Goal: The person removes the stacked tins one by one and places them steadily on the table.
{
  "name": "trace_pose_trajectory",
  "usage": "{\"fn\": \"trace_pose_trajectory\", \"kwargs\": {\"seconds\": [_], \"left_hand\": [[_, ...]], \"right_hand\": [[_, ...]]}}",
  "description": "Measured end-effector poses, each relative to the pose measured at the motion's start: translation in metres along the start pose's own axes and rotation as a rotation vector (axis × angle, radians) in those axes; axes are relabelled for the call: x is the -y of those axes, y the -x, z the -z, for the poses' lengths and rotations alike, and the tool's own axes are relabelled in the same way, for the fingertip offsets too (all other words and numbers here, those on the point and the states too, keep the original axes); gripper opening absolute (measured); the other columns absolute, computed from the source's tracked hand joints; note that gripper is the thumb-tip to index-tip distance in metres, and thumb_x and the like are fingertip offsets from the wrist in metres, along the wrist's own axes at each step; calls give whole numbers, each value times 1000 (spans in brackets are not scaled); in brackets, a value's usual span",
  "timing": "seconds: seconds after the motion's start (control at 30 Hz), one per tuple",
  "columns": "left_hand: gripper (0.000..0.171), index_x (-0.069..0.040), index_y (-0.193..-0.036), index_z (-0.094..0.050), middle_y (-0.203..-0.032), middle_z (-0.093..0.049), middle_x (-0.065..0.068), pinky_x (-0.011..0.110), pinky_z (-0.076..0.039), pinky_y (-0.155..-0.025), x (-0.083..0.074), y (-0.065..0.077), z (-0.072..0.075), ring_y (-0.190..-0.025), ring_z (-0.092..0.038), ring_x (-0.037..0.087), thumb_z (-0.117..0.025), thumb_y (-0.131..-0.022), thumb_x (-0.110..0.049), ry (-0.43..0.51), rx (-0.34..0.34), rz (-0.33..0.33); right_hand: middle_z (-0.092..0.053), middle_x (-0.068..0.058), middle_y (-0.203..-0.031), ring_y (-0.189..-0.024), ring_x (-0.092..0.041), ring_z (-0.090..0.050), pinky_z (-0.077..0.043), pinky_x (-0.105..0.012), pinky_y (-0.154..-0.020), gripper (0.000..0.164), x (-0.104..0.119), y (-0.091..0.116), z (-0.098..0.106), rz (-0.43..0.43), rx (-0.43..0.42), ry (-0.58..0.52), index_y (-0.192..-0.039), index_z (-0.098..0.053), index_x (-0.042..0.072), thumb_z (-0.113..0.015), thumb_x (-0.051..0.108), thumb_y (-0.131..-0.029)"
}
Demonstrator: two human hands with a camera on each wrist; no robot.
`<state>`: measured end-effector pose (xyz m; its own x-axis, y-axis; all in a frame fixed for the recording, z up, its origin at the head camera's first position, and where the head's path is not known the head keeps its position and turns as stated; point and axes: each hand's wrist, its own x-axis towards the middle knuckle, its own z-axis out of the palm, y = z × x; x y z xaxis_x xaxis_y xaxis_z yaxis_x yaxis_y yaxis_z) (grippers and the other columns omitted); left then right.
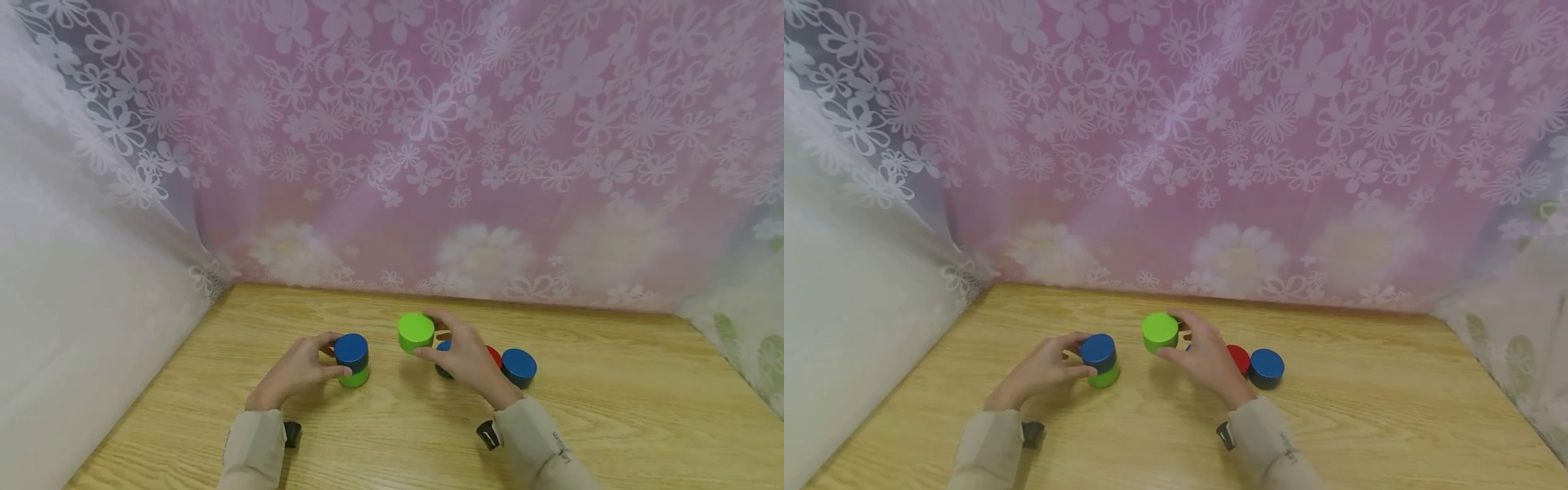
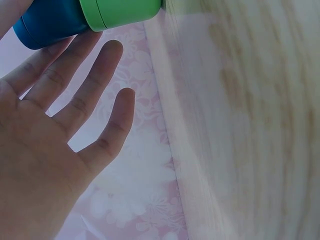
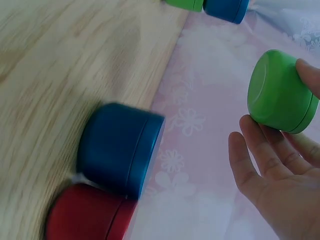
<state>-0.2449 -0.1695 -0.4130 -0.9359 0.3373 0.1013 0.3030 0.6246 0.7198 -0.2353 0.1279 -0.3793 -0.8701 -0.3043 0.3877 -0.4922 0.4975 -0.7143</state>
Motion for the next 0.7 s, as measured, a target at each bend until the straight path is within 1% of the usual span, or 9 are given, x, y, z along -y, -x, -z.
{"fn": "trace_pose_trajectory", "kwargs": {"seconds": [0.27,0.5,0.7], "left_hand": [[57,-7,-137,-62,-112,-70,-3,52,-51,-92,0,0,2,-108,-62,26,-83,-88,-25,11,15,-1],[54,-7,-137,-61,-116,-70,0,52,-51,-92,0,-2,3,-108,-62,27,-81,-89,-23,7,32,-20],[55,-5,-136,-61,-115,-70,3,51,-52,-90,2,-1,3,-107,-63,28,-81,-89,-24,-6,29,-33]], "right_hand": [[-65,-16,-120,-111,-36,-62,-52,-51,-94,61,-13,4,16,-17,-1,-9,-140,-54,-3,-82,4,-86],[-65,-16,-119,-111,-35,-61,-51,-54,-94,59,-20,8,34,-64,-58,0,-138,-55,0,-82,5,-85],[-65,-15,-118,-111,-34,-61,-51,-54,-95,59,-24,10,45,-84,-66,27,-138,-55,1,-82,8,-86]]}}
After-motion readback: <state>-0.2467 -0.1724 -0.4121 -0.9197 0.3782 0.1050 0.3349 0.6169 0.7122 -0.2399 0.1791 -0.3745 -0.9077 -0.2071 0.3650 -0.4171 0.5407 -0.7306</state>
